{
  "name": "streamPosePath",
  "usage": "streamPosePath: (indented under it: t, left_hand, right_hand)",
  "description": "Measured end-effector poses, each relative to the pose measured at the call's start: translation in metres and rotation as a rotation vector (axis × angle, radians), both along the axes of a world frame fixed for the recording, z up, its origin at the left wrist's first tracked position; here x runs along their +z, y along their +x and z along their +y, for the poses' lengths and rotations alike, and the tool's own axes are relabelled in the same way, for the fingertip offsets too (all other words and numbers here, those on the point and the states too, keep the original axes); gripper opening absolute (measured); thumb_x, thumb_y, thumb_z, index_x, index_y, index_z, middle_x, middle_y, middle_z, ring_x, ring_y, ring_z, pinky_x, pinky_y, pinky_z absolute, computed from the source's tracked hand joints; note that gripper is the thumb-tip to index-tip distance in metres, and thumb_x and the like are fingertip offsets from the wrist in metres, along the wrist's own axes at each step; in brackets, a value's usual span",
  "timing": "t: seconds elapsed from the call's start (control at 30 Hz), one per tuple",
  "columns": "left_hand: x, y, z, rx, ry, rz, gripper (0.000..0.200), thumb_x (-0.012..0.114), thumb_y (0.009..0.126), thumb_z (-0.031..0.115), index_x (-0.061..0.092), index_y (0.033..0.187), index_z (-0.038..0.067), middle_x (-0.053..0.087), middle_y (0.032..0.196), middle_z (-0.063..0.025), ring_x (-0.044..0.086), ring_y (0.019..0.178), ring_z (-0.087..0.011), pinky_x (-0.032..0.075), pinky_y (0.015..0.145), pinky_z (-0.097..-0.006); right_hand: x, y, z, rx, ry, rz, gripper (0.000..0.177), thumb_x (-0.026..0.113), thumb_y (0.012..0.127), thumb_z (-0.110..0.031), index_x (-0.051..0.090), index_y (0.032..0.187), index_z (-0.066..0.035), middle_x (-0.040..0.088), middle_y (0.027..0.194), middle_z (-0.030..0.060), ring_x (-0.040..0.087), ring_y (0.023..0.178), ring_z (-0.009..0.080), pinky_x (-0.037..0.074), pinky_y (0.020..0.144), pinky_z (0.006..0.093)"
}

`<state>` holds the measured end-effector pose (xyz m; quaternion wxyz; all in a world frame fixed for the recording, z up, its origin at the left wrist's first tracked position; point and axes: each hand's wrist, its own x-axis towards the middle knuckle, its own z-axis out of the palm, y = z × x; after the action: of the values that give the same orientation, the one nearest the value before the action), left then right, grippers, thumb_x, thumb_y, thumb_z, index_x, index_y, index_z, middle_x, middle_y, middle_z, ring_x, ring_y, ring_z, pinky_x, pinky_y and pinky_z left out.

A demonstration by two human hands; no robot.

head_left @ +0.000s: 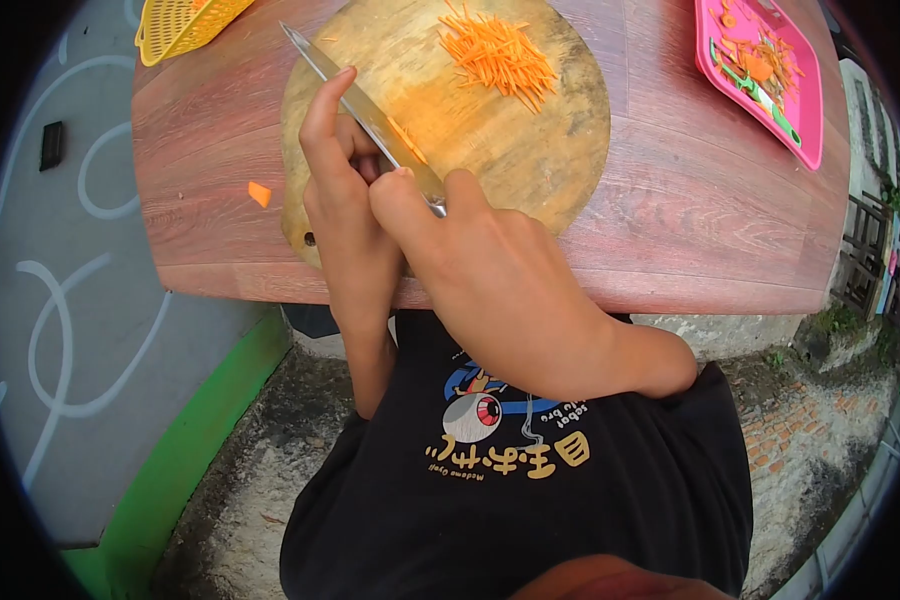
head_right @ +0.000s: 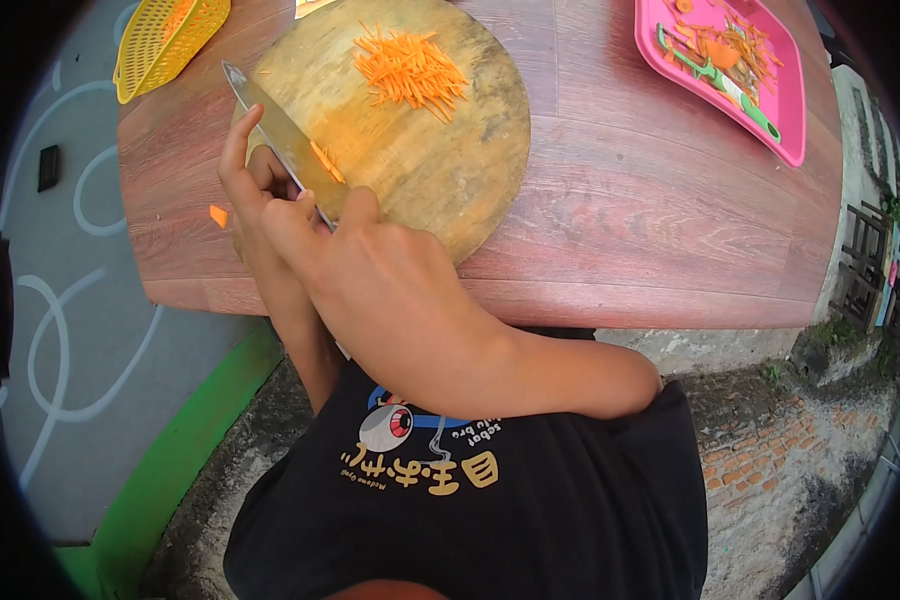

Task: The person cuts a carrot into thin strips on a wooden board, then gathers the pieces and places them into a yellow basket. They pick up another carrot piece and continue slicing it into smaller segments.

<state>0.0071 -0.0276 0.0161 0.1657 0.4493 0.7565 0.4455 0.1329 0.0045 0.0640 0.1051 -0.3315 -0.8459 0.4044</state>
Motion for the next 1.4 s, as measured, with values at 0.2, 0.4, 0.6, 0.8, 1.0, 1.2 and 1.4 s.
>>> streamPosePath:
  t: [0.2,0.4,0.6,0.8,1.0,1.2,1.4]
  left_hand:
    - [-0.001,0.000,0.000,0.006,0.012,0.000,0.069,0.065,0.083,-0.002,0.040,0.147,0.010,0.046,0.074,-0.0034,0.050,0.069,-0.0170,0.042,0.067,-0.0326]
    - [-0.003,-0.001,-0.002,0.028,0.010,0.039,0.067,0.065,0.081,-0.005,0.041,0.143,0.007,0.048,0.075,-0.0038,0.052,0.071,-0.0166,0.043,0.069,-0.0319]
    - [-0.012,-0.005,-0.001,0.009,0.132,-0.012,0.068,0.067,0.079,-0.008,0.043,0.141,0.006,0.054,0.079,-0.0035,0.054,0.073,-0.0153,0.045,0.071,-0.0296]
    - [-0.011,-0.004,0.000,0.042,0.259,-0.133,0.060,0.069,0.086,-0.005,0.046,0.140,0.006,0.066,0.095,-0.0054,0.055,0.074,-0.0133,0.046,0.073,-0.0278]
    - [0.006,-0.011,-0.004,0.120,0.309,0.104,0.054,0.072,0.092,0.002,0.050,0.141,0.009,0.069,0.106,-0.0045,0.055,0.088,-0.0124,0.046,0.078,-0.0287]
    - [0.047,-0.031,0.010,-0.318,0.113,0.592,0.057,0.069,0.089,0.003,0.057,0.143,0.016,0.072,0.100,0.0012,0.055,0.096,-0.0191,0.038,0.089,-0.0345]
    - [0.048,-0.036,0.036,-0.586,-0.014,0.511,0.059,0.063,0.091,0.003,0.056,0.147,0.023,0.068,0.091,0.0016,0.055,0.095,-0.0174,0.033,0.093,-0.0363]
  right_hand:
    - [0.001,-0.002,0.000,0.002,0.009,-0.014,0.034,0.061,0.087,-0.003,0.042,0.115,-0.004,0.058,0.086,0.0263,0.066,0.070,0.0473,0.055,0.059,0.0525]
    - [-0.007,0.000,0.005,0.004,0.015,0.061,0.034,0.061,0.087,-0.002,0.042,0.116,-0.004,0.058,0.086,0.0258,0.066,0.070,0.0460,0.055,0.059,0.0518]
    - [-0.006,0.006,0.008,0.020,0.088,0.029,0.030,0.059,0.090,-0.003,0.045,0.116,-0.006,0.058,0.088,0.0239,0.067,0.073,0.0439,0.054,0.060,0.0505]
    - [-0.009,0.029,0.016,0.013,0.195,0.029,0.032,0.062,0.094,-0.008,0.059,0.125,-0.012,0.057,0.092,0.0184,0.066,0.074,0.0389,0.053,0.060,0.0469]
    - [-0.011,0.045,0.027,0.026,0.298,-0.037,0.029,0.065,0.092,-0.008,0.067,0.120,-0.016,0.058,0.095,0.0144,0.066,0.075,0.0349,0.054,0.062,0.0443]
    - [-0.007,0.054,0.040,0.142,0.408,-0.040,0.028,0.065,0.092,-0.010,0.068,0.117,-0.019,0.060,0.098,0.0105,0.067,0.078,0.0322,0.054,0.064,0.0433]
    - [-0.010,0.058,0.044,0.179,0.418,-0.082,0.029,0.064,0.092,-0.010,0.068,0.119,-0.019,0.060,0.100,0.0099,0.067,0.081,0.0316,0.053,0.063,0.0435]
